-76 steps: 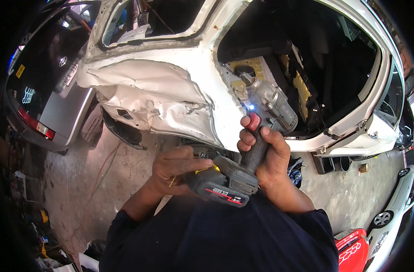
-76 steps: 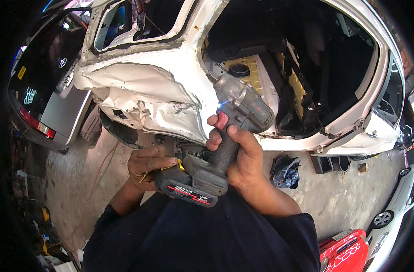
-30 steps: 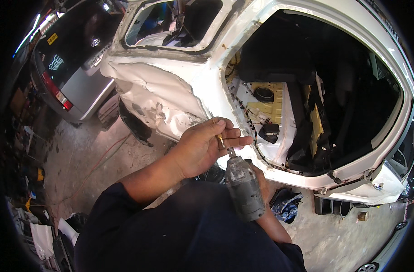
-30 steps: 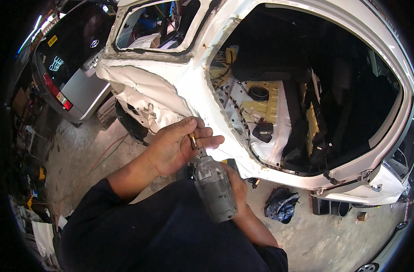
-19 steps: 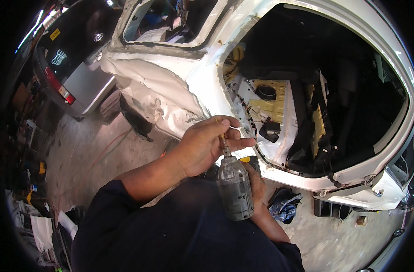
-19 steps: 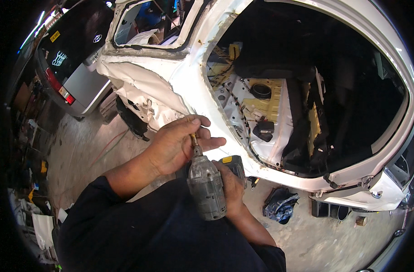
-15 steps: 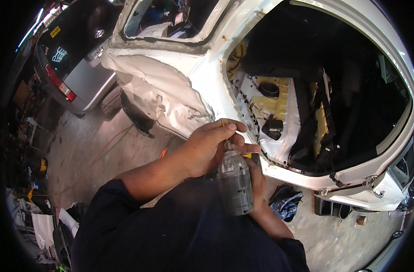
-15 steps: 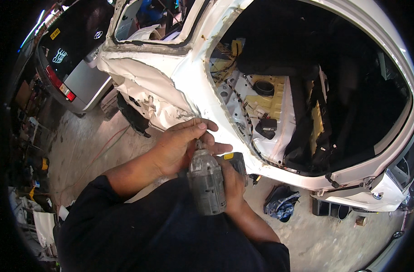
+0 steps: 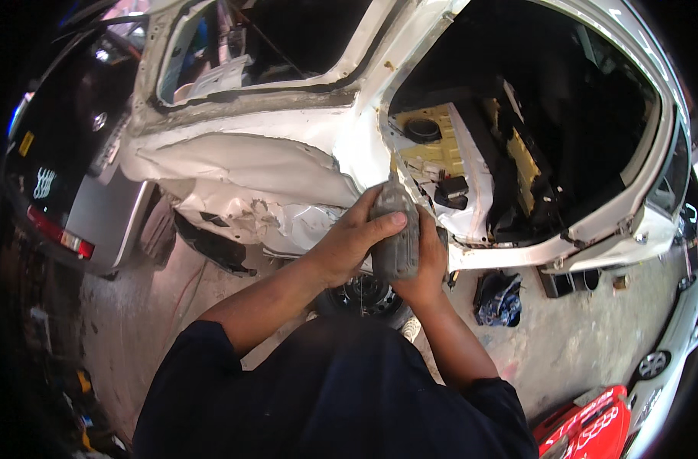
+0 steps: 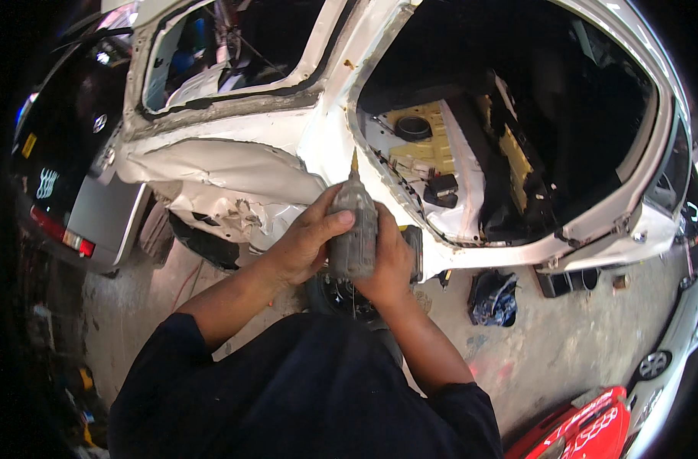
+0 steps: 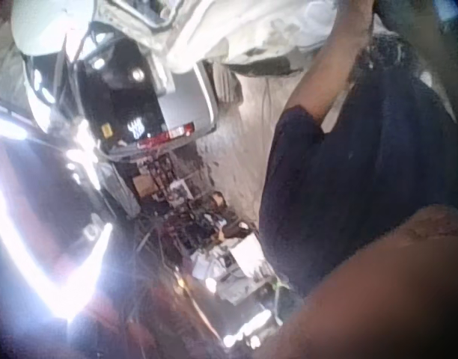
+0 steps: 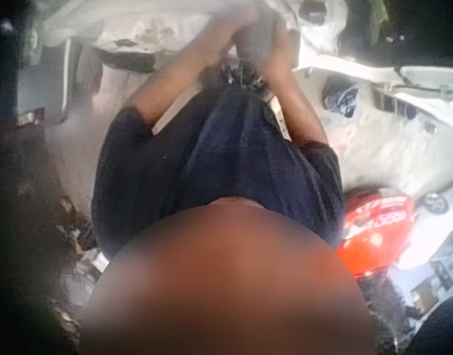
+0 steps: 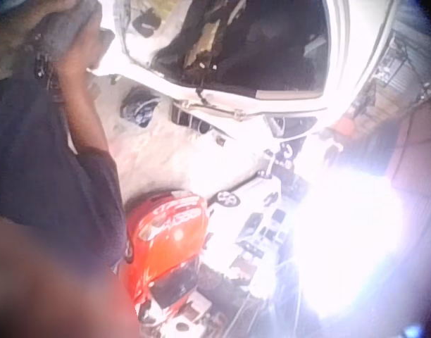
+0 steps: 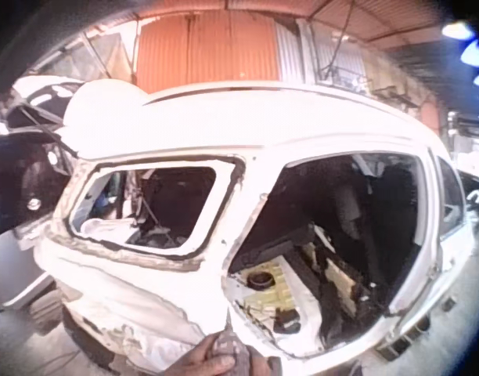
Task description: The person uses a cordless drill to make holes along the seam of a white car door frame. They repeatedly position the drill, activate it, and move to adjacent spots along the metal edge. The person also briefly uses a flashlight to inspect the interior of the door cavity and walks around the garage to retrieve a screwdriver.
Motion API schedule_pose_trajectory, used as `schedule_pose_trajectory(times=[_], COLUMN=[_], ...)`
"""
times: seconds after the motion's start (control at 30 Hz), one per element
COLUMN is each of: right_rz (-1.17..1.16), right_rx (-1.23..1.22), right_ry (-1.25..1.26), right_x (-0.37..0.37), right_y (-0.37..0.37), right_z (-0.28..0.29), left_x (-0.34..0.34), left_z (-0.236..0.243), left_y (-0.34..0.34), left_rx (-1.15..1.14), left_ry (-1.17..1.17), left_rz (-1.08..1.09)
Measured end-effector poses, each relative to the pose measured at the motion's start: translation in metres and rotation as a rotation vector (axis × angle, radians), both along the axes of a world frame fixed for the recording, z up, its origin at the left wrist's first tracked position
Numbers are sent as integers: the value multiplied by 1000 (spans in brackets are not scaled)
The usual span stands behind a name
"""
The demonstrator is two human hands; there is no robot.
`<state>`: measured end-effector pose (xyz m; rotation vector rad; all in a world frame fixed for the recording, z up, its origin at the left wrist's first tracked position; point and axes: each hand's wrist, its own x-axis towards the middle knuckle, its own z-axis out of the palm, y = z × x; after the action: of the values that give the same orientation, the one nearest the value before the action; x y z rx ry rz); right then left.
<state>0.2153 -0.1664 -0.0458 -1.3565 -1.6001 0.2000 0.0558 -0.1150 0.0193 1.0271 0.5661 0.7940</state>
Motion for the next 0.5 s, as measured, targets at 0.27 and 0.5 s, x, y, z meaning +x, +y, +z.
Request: schedule_pose_trajectory(times=[0.27, 0.5], right_rz=[-135, -105], right_rx=[-56, -123], right_ry=[-15, 49], right_x=[-26, -20], right_y=[54, 70], right_z=[4, 6], left_x=[-13, -9], left_z=[-15, -16], left_y=[56, 68], left_rx=[95, 60], left_ry=[46, 60], left_rz=[9, -4])
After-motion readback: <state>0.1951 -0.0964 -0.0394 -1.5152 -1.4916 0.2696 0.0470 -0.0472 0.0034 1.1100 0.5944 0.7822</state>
